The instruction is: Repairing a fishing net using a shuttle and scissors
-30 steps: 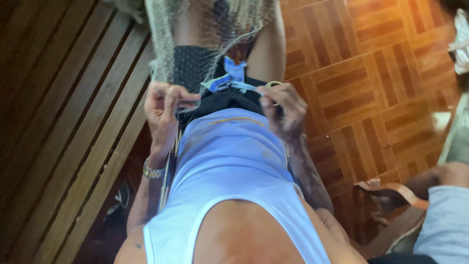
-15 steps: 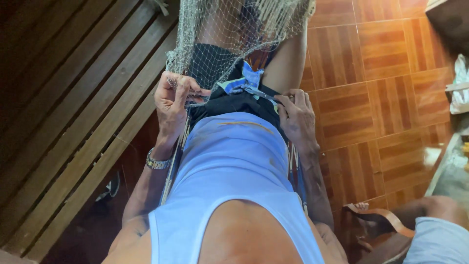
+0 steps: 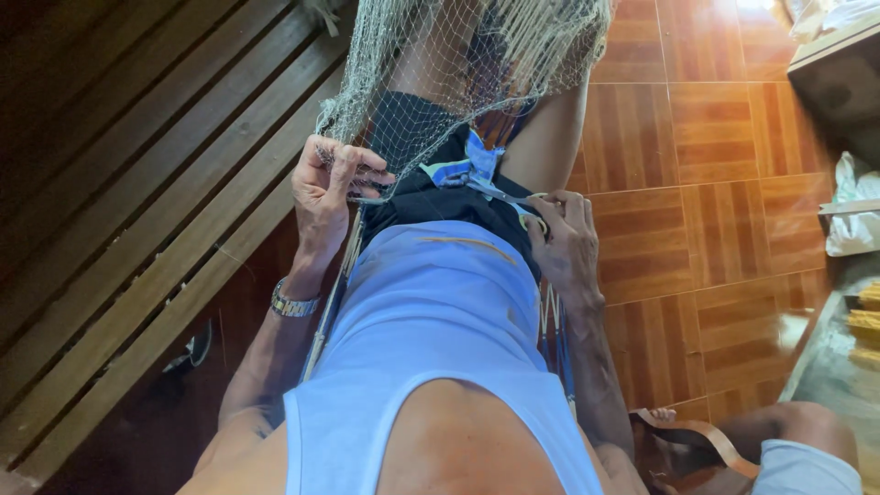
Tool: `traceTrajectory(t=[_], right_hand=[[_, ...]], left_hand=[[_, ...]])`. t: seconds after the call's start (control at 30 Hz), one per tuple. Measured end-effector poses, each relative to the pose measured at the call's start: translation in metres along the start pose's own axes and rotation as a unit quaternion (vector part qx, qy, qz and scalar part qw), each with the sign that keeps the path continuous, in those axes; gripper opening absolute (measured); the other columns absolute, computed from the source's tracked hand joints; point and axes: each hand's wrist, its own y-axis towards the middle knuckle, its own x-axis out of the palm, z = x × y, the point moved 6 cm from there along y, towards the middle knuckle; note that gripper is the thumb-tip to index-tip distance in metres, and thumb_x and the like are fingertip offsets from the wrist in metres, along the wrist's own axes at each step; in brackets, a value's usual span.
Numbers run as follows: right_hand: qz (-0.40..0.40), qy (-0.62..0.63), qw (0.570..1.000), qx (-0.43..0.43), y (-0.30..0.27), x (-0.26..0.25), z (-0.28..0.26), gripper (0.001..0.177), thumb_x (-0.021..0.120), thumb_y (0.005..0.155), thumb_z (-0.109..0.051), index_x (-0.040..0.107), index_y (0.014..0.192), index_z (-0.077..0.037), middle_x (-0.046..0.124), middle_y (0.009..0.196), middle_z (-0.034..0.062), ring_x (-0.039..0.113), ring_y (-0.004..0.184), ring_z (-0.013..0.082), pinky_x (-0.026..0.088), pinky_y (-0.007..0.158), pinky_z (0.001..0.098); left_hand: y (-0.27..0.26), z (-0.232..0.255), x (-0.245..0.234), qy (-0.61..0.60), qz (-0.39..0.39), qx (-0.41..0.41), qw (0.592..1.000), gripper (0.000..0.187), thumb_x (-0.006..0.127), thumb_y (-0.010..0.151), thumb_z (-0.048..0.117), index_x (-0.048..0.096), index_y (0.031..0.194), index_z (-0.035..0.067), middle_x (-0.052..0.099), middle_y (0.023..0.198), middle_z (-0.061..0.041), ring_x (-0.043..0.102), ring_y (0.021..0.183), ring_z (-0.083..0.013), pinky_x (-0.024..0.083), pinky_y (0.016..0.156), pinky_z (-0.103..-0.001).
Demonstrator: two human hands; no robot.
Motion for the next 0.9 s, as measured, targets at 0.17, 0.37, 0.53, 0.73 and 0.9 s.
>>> traceTrajectory(t=[0.17,0.37,0.53,0.73,0.9], right_hand=[[0.018,0.293,0.949,0.119,0.025,-0.011,-0.019,0.027,0.073,0.1,-0.016,0.074,0.124,-0.005,0.067,0.108,0.0198,0.069,0.087,0.025,0.061,0.073,0.0324],[-0.118,0.684,0.667,0.271,0.067,0.034,-0.052,0.064,0.064,0.1,-0.034,0.046,0.147,0.006,0.06,0.139,0.029,0.069,0.117,0.0298,0.058,0.098,0.0421],[-0.126,0.811,0.506,0.267,0.105,0.062,-0.053,0.065,0.065,0.098,-0.039,0.047,0.152,-0.006,0.073,0.123,0.0147,0.073,0.114,0.0259,0.057,0.106,0.0441],[0.025,0.89,0.389,0.239,0.116,0.044,0.02,0.033,0.058,0.109,-0.028,0.062,0.135,-0.009,0.064,0.075,0.0002,0.064,0.058,0.0138,0.063,0.058,0.0323],[0.173,0.737,0.558,0.341,0.118,0.005,0.083,0.031,0.067,0.1,-0.043,0.073,0.12,-0.02,0.073,0.079,-0.0009,0.065,0.049,0.014,0.06,0.043,0.0296]], left_hand=[[-0.001,0.003,-0.002,0.028,-0.01,-0.01,1.0,0.017,0.05,0.112,0.021,0.047,0.101,0.008,0.076,0.088,-0.021,0.08,0.081,-0.0295,0.061,0.059,-0.022],[-0.002,-0.008,-0.001,-0.015,-0.029,-0.031,0.999,0.018,0.049,0.112,0.023,0.044,0.102,0.009,0.075,0.084,-0.025,0.079,0.076,-0.031,0.06,0.056,-0.023],[0.001,-0.03,-0.014,-0.087,-0.03,-0.043,0.995,0.014,0.05,0.11,0.019,0.044,0.102,0.01,0.073,0.083,-0.031,0.079,0.074,-0.0358,0.06,0.052,-0.023],[0.01,-0.044,-0.026,-0.178,-0.012,-0.055,0.982,0.014,0.048,0.111,0.02,0.046,0.1,0.011,0.073,0.087,-0.031,0.079,0.077,-0.0364,0.063,0.054,-0.025],[0.021,-0.047,-0.022,-0.197,-0.014,-0.072,0.978,0.013,0.047,0.111,0.024,0.049,0.103,0.014,0.074,0.096,-0.033,0.079,0.087,-0.0393,0.066,0.059,-0.029]])
